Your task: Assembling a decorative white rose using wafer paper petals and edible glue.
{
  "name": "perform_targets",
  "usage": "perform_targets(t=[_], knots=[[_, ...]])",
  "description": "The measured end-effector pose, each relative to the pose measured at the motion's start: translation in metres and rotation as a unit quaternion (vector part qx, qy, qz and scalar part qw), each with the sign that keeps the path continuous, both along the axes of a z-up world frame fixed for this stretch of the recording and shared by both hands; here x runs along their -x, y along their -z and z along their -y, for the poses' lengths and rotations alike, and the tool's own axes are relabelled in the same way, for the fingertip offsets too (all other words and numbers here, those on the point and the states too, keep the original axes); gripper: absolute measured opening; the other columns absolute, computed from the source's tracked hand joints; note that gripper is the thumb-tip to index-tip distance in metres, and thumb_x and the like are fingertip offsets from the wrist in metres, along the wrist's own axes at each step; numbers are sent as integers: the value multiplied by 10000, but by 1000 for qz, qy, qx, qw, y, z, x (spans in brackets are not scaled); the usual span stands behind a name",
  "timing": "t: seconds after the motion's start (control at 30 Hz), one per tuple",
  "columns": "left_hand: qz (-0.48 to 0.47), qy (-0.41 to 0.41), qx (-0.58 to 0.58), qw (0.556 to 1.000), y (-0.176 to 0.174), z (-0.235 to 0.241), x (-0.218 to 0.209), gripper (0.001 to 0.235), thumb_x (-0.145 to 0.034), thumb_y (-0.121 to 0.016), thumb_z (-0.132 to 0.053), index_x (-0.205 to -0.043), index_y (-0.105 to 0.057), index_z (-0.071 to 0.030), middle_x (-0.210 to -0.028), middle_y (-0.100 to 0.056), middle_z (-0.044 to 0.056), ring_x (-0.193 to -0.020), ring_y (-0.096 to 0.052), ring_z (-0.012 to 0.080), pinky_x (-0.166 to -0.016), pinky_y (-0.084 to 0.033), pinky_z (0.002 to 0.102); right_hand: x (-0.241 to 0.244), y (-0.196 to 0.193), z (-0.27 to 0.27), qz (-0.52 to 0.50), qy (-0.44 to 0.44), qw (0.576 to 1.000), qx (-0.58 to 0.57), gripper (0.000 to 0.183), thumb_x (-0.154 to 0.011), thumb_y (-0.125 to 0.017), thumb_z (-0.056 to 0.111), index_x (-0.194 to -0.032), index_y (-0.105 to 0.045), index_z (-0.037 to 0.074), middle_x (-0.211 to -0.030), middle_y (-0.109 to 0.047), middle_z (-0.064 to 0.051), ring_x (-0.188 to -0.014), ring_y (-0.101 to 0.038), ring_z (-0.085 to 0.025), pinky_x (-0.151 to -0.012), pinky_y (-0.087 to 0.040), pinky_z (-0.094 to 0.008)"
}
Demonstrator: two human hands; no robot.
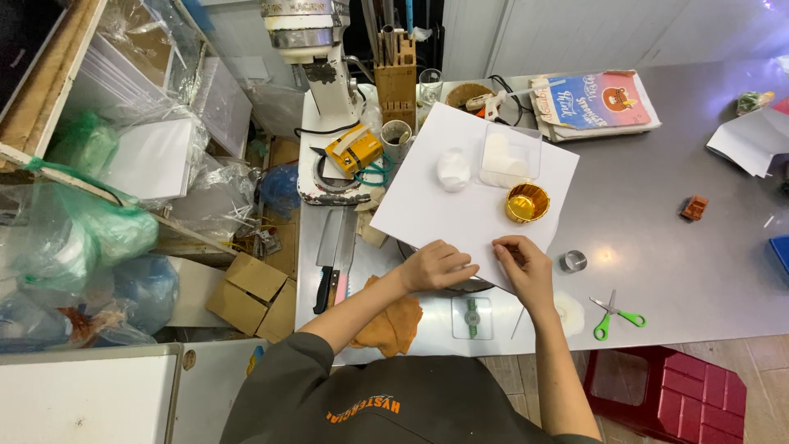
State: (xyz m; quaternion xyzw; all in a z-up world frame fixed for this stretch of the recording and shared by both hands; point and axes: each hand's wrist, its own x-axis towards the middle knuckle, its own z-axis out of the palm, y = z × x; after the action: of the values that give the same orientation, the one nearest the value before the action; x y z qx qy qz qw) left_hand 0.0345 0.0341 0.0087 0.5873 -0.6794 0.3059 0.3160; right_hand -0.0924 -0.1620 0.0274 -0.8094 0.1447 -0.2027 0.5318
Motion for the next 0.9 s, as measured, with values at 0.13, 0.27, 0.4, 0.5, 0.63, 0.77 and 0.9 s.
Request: perform_targets(t=[0.13, 0.27, 0.4, 0.5, 0.63, 0.77, 0.9], knots=[[-87, -70, 2, 994, -22, 23, -19, 190, -928, -768, -147, -1111, -719, -127, -976, -601, 13, -853, -592, 179, -759, -507, 327, -1, 0, 3, 6, -3, 1000, -1, 159, -970, -692, 119, -1060, -720, -8, -988, -763, -64, -896, -719, -118, -822, -573, -261], [-254, -132, 28, 958, -85, 47, -64, 381, -861, -771, -278, -1158, -675, -59, -957, -547, 110, -922, -556, 272, -830, -489, 415, -1, 0, 4, -8, 3, 1000, 13, 161, -970, -692, 126, -1060, -721, -3, -970, -759, -68, -874, -720, -114, -808, -568, -258], [-255, -176, -9, 951, -60, 78, -112, 351, -905, -635, -133, -1235, -682, -21, -1046, -595, 129, -1014, -541, 312, -893, -471, 453, 1, -3, 4, -11, -1, 1000, 28, 158, -964, -703, 133, -1055, -725, 5, -955, -757, -60, -841, -703, -113, -786, -560, -259], [-285, -187, -110, 934, -31, 85, -130, 401, -893, -584, -90, -1278, -680, -31, -1156, -665, 111, -1115, -594, 317, -1018, -494, 444, 0, -3, 3, -10, 1, 999, 36, 151, -955, -708, 136, -1041, -728, 13, -950, -752, -51, -815, -694, -114, -767, -555, -261], [-345, -161, -73, 922, -33, 74, -135, 348, -980, -533, -67, -1279, -710, -66, -1383, -683, 90, -1300, -635, 270, -1265, -402, 453, 1, -5, 2, -10, 0, 999, 35, 151, -955, -709, 140, -1037, -727, 15, -943, -747, -48, -800, -685, -121, -753, -552, -263], [-312, -151, -99, 933, -59, 56, -117, 440, -964, -652, -258, -1336, -675, -25, -1439, -610, 139, -1319, -589, 295, -1228, -349, 487, 2, -10, -2, -11, 1, 999, 42, 146, -958, -705, 140, -1030, -734, 16, -947, -751, -47, -796, -682, -118, -747, -547, -262], [-184, -160, -115, 963, -64, 49, -106, 614, -794, -809, -407, -1250, -695, -12, -1363, -637, 156, -1188, -588, 335, -1024, -447, 481, 1, -7, -2, 4, 0, 999, 37, 147, -957, -701, 135, -1032, -722, 10, -947, -746, -47, -808, -684, -110, -757, -549, -256]])
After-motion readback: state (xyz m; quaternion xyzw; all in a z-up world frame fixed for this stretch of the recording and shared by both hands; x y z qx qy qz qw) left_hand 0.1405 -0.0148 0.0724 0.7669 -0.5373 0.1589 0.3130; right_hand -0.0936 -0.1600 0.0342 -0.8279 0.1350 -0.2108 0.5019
